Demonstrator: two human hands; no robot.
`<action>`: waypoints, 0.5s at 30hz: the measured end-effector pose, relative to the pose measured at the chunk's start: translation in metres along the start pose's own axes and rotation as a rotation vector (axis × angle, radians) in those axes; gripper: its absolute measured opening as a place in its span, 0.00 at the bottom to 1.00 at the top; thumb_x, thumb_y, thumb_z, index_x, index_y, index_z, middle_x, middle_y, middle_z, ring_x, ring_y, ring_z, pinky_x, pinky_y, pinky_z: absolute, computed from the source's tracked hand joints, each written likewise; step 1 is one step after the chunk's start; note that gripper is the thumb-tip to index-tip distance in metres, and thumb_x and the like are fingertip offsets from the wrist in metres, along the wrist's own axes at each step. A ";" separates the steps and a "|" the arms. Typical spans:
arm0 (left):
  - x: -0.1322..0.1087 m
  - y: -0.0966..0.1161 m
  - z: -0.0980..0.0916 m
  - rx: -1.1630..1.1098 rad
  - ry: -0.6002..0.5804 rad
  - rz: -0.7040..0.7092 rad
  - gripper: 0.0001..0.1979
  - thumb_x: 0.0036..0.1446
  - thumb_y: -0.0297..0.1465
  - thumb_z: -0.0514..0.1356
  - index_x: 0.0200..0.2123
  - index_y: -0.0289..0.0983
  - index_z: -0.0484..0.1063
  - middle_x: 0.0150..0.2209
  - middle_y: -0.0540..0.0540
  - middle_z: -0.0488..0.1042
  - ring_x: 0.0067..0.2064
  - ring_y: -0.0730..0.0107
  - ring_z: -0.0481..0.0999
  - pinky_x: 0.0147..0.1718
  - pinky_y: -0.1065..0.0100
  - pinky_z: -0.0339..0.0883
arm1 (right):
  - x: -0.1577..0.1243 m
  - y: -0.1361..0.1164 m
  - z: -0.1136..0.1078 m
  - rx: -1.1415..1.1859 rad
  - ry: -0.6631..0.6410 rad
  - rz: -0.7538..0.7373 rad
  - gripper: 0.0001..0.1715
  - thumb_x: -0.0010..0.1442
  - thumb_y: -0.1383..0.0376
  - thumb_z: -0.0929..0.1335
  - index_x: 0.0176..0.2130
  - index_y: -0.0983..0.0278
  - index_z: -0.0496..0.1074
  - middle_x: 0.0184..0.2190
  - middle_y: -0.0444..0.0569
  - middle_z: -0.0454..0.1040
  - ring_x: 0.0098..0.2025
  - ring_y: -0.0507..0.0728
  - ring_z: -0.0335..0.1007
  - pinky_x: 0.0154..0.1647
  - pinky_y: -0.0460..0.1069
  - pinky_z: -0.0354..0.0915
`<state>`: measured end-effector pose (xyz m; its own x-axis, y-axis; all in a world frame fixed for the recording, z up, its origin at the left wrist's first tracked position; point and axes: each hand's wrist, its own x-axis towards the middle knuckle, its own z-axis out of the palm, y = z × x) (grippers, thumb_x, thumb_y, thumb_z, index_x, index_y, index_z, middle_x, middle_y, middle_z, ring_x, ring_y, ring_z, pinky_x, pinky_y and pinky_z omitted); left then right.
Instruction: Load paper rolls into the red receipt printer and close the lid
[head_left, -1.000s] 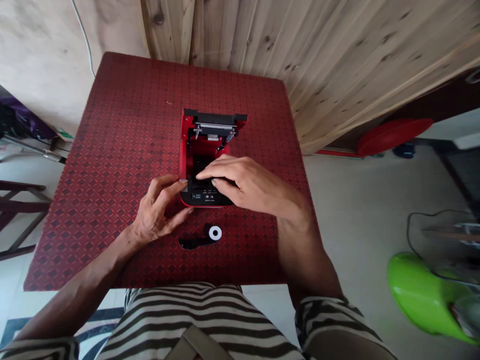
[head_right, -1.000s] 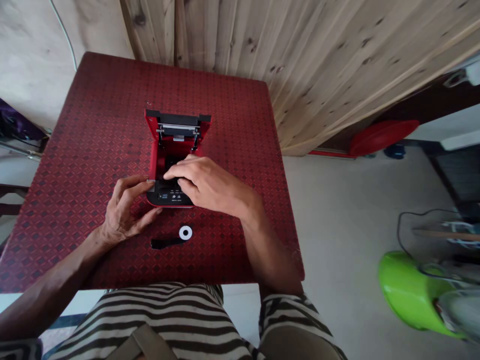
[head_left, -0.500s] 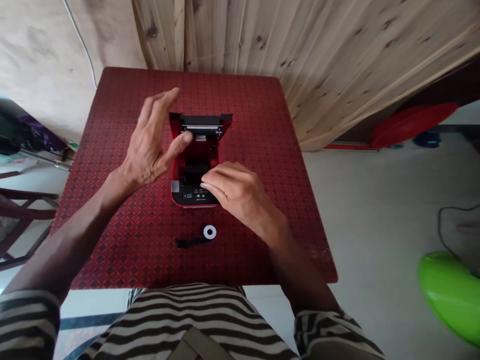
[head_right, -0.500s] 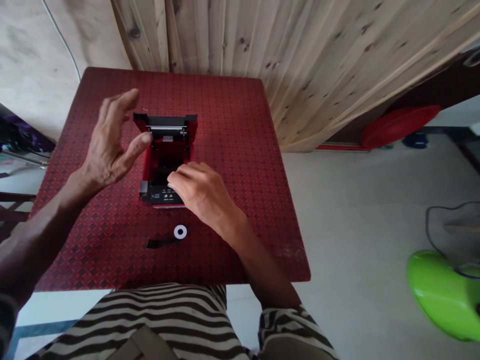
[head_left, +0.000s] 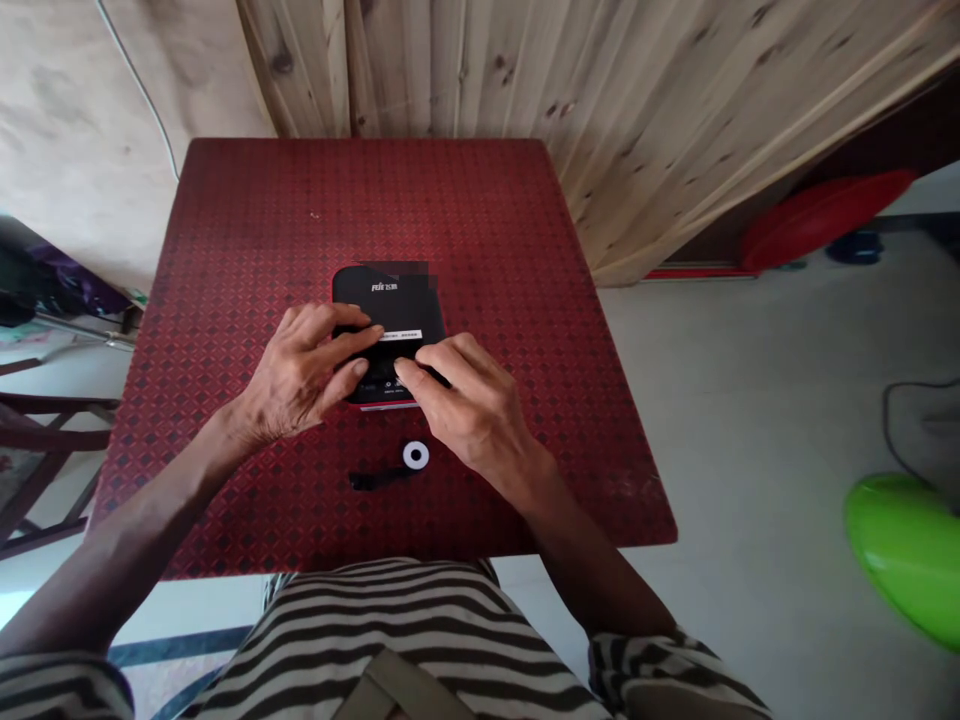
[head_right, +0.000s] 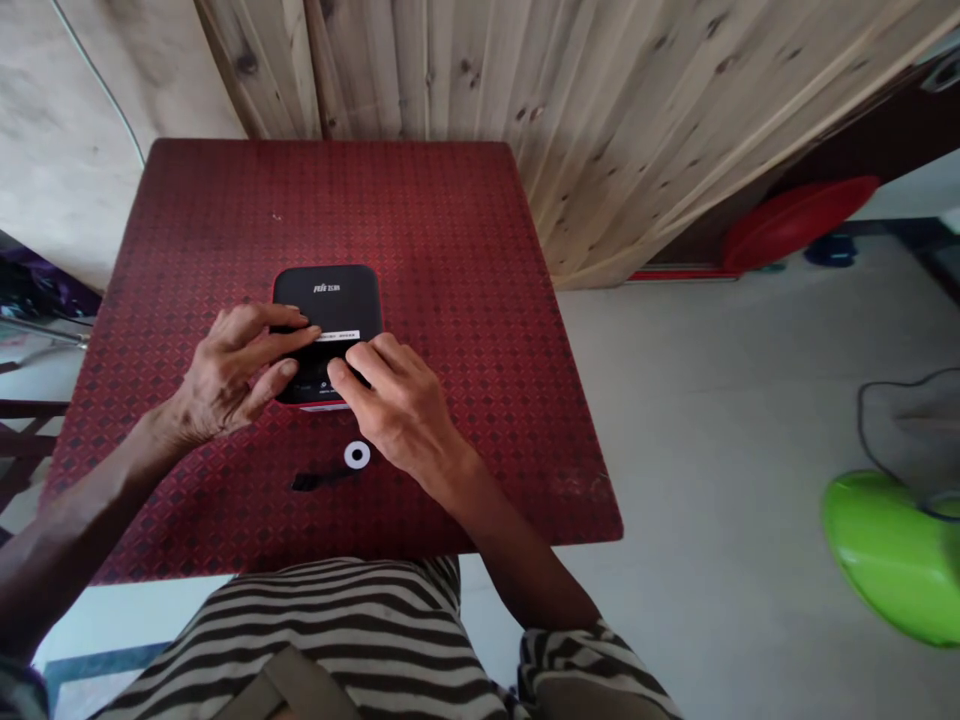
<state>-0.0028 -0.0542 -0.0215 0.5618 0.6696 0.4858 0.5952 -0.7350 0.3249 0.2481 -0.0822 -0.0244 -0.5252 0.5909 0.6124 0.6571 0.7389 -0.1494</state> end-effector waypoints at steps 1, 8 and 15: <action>-0.002 0.000 0.002 0.005 0.004 0.013 0.19 0.74 0.38 0.55 0.64 0.47 0.73 0.59 0.42 0.77 0.58 0.56 0.77 0.56 0.53 0.71 | 0.000 0.000 0.000 0.005 -0.001 0.003 0.13 0.71 0.75 0.67 0.47 0.64 0.81 0.37 0.50 0.78 0.40 0.58 0.68 0.42 0.53 0.71; -0.005 -0.002 0.007 0.042 0.008 0.103 0.34 0.69 0.56 0.58 0.68 0.41 0.69 0.59 0.35 0.75 0.59 0.49 0.76 0.56 0.49 0.70 | -0.002 -0.001 -0.001 0.023 -0.029 0.040 0.14 0.73 0.74 0.65 0.47 0.63 0.80 0.37 0.50 0.79 0.40 0.58 0.69 0.44 0.54 0.73; -0.007 -0.006 0.013 0.092 0.013 0.105 0.39 0.60 0.61 0.64 0.67 0.45 0.69 0.58 0.37 0.76 0.58 0.48 0.77 0.56 0.47 0.71 | -0.004 -0.002 -0.004 0.122 -0.064 0.119 0.13 0.74 0.71 0.65 0.48 0.61 0.80 0.41 0.52 0.80 0.42 0.60 0.71 0.47 0.56 0.75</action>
<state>-0.0035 -0.0531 -0.0374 0.6168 0.5877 0.5236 0.5842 -0.7876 0.1959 0.2514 -0.0876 -0.0232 -0.4833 0.6931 0.5348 0.6485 0.6938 -0.3132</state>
